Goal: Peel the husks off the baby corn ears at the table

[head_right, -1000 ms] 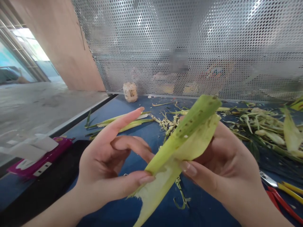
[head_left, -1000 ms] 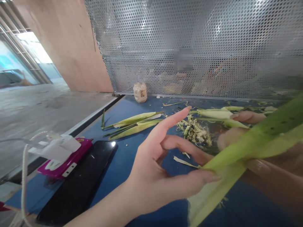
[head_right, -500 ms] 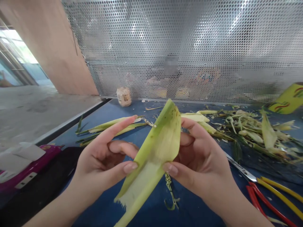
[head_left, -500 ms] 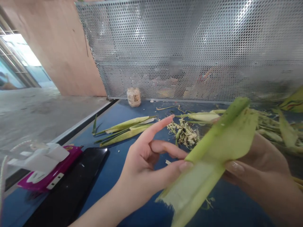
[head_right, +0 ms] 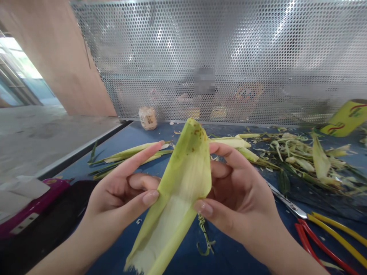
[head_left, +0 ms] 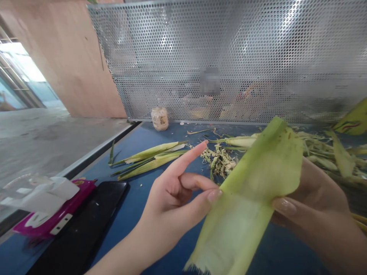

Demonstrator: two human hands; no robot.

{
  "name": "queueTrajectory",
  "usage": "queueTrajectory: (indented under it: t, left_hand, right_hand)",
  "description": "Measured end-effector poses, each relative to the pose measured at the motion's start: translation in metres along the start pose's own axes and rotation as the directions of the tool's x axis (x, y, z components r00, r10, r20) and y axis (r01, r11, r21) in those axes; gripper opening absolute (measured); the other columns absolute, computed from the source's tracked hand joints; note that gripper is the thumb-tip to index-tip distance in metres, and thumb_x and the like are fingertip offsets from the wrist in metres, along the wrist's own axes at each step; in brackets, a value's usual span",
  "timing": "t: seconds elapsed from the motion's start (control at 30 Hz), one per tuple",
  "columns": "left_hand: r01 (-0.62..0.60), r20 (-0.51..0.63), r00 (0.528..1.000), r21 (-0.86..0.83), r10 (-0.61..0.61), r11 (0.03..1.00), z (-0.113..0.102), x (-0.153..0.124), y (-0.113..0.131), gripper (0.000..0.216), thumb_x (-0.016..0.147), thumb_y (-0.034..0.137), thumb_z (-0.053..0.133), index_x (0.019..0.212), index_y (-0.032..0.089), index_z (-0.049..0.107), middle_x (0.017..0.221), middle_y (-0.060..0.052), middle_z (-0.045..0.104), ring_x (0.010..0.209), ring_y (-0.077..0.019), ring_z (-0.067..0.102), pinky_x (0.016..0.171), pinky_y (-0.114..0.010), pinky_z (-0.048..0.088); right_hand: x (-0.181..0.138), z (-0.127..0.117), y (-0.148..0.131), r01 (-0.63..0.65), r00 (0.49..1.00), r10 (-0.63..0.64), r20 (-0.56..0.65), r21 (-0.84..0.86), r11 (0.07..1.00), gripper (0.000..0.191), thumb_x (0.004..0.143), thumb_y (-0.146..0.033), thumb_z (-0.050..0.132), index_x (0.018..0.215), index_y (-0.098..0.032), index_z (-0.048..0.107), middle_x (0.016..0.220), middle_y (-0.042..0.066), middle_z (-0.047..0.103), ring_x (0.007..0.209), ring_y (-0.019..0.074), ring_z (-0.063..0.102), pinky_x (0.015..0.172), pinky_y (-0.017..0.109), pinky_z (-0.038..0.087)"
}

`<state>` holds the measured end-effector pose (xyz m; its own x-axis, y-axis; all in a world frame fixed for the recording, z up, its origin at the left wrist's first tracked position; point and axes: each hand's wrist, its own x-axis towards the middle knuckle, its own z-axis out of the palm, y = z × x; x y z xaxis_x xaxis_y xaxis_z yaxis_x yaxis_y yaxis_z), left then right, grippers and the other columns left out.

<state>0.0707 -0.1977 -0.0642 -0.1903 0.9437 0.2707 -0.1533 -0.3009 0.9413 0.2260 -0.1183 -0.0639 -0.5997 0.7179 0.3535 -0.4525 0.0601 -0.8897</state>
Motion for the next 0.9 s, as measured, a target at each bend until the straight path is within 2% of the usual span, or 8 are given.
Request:
queueTrajectory:
  t: [0.17, 0.33, 0.6, 0.8, 0.9]
  left_hand:
    - [0.051, 0.012, 0.999, -0.068, -0.050, 0.996, -0.0011, 0.0002, -0.0009, 0.056, 0.070, 0.018, 0.063, 0.122, 0.027, 0.045, 0.058, 0.004, 0.058, 0.047, -0.0030, 0.042, 0.044, -0.012, 0.034]
    - [0.135, 0.065, 0.990, -0.186, -0.125, 0.973, -0.0032, 0.0013, -0.0047, 0.055, 0.070, 0.017, 0.064, 0.121, 0.027, 0.045, 0.061, 0.003, 0.059, 0.051, -0.0025, 0.045, 0.050, -0.012, 0.037]
    - [0.207, 0.102, 0.977, -0.264, -0.186, 0.942, -0.0046, 0.0036, -0.0086, 0.054, 0.068, 0.018, 0.066, 0.119, 0.026, 0.048, 0.063, 0.003, 0.061, 0.057, -0.0046, 0.052, 0.058, -0.015, 0.041]
    - [0.288, 0.099, 0.957, -0.267, -0.272, 0.919, -0.0007, 0.0025, -0.0063, 0.060, 0.066, 0.022, 0.067, 0.122, 0.022, 0.045, 0.064, 0.001, 0.062, 0.055, -0.0088, 0.054, 0.053, -0.019, 0.041]
    - [0.309, 0.105, 0.951, -0.251, -0.291, 0.917, -0.0001, 0.0027, -0.0072, 0.064, 0.064, 0.026, 0.069, 0.123, 0.020, 0.044, 0.065, -0.001, 0.063, 0.057, -0.0106, 0.055, 0.053, -0.020, 0.041]
  right_hand:
    - [0.0005, -0.0013, 0.0024, 0.029, 0.998, -0.031, 0.051, 0.029, 0.999, 0.039, 0.065, -0.022, 0.069, 0.097, -0.038, 0.054, 0.077, -0.003, 0.062, 0.064, 0.0085, 0.061, 0.057, 0.015, 0.053]
    - [0.0004, -0.0047, 0.0025, 0.074, 0.990, -0.077, 0.121, 0.027, 0.997, 0.041, 0.067, -0.019, 0.066, 0.101, -0.038, 0.052, 0.080, -0.003, 0.063, 0.063, 0.0089, 0.062, 0.056, 0.015, 0.053]
    - [-0.0001, -0.0036, 0.0013, 0.069, 0.993, -0.064, 0.095, -0.049, 0.996, 0.040, 0.065, -0.024, 0.068, 0.099, -0.039, 0.052, 0.073, -0.003, 0.062, 0.058, 0.0098, 0.061, 0.051, 0.015, 0.052]
    - [-0.0012, 0.0036, -0.0032, 0.060, 0.998, -0.058, 0.027, -0.065, 0.996, 0.036, 0.063, -0.025, 0.069, 0.094, -0.038, 0.054, 0.061, -0.004, 0.053, 0.048, 0.0081, 0.052, 0.042, 0.015, 0.047]
    - [-0.0017, 0.0032, -0.0042, 0.060, 0.997, -0.057, 0.057, -0.053, 0.997, 0.041, 0.060, -0.022, 0.071, 0.094, -0.038, 0.055, 0.062, -0.003, 0.052, 0.047, 0.0077, 0.050, 0.036, 0.013, 0.042]
